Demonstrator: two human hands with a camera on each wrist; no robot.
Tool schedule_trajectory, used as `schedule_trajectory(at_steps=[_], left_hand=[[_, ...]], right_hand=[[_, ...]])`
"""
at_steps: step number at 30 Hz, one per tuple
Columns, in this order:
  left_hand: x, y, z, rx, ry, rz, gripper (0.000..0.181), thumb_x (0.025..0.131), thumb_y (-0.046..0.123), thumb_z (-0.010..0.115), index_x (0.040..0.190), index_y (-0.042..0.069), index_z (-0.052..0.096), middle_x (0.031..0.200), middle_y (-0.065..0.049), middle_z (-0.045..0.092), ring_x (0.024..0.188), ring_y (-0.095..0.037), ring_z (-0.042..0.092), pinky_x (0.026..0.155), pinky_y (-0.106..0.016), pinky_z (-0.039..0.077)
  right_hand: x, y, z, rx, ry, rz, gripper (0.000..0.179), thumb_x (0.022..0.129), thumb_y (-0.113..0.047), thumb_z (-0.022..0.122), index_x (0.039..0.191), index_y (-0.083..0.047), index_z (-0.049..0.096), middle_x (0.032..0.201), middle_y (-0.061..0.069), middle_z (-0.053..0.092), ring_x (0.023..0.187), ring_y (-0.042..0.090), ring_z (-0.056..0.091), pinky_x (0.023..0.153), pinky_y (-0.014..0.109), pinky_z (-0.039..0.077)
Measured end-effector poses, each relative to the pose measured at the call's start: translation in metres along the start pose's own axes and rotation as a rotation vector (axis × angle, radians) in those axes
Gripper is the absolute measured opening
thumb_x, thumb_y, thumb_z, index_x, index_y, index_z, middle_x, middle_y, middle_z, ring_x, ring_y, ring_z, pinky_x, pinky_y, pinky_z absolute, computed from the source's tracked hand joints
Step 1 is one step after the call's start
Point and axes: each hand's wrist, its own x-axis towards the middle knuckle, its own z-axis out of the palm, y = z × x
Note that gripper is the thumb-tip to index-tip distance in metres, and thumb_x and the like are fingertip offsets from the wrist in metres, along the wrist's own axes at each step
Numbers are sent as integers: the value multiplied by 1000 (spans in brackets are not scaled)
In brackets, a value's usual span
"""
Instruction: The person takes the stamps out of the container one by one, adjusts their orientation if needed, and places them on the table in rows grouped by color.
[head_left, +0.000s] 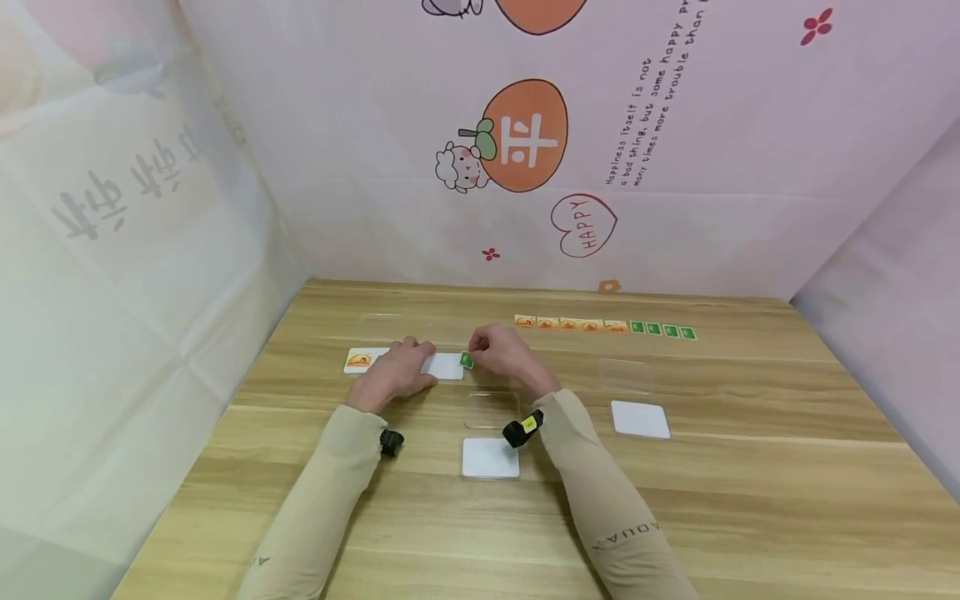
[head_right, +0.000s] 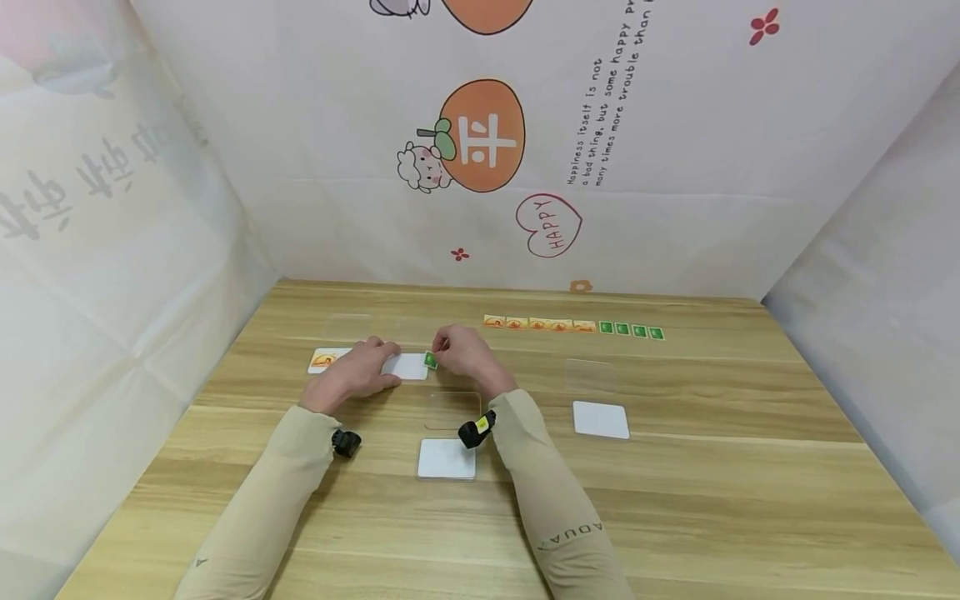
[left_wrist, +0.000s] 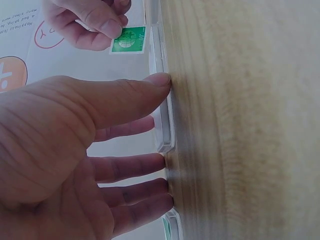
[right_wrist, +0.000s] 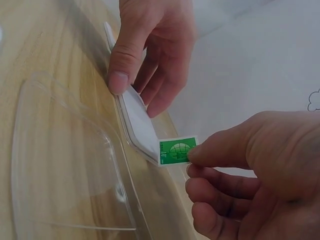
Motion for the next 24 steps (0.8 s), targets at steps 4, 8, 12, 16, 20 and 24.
schedule_trajectory(at_steps=[4,8,12,16,20,24], left_hand=[[1,-1,0,8,-4,2,53,95,35,65,140,10,50,134,-20,50,117,-35,50,95,-50,47],[1,-1,1,6,-5,2,53,95,34,64,140,11,50,135,-21,50,118,-36,50,95,-51,47],[1,-2,1,5,-6,3,53,95,35,64,140,11,50,135,-20,50,116,-35,50,93,-50,47],[1,-2,1,5,-6,10,53,95,34,64,141,10,50,134,-21,50,114,-34,51,92,-49,47],[1,-3,1,3,-4,16,53,95,33,64,140,10,50,134,-21,50,112,-34,50,90,-49,48],[1,-3,1,4,-4,20,53,95,33,64,141,9,49,134,-22,49,111,-34,50,90,-49,48]], right_hand=[[-1,3,-3,19,3,4,6,94,-12,62,94,-10,68,94,5,65,79,17,55,66,25,46],[-2,7,-7,32,21,-7,7,93,-11,61,94,-8,68,93,6,66,78,17,55,64,25,46],[-3,10,-10,39,34,-3,9,94,-11,59,94,-9,68,93,5,65,79,17,55,65,26,46],[-3,12,-13,49,36,11,9,94,-11,58,95,-10,66,95,5,64,81,18,55,67,26,46],[-4,13,-16,46,50,19,7,94,-12,57,95,-10,64,94,6,63,81,18,55,67,27,46],[-4,16,-20,60,64,15,6,94,-11,57,94,-10,63,94,6,63,81,19,56,66,27,46]])
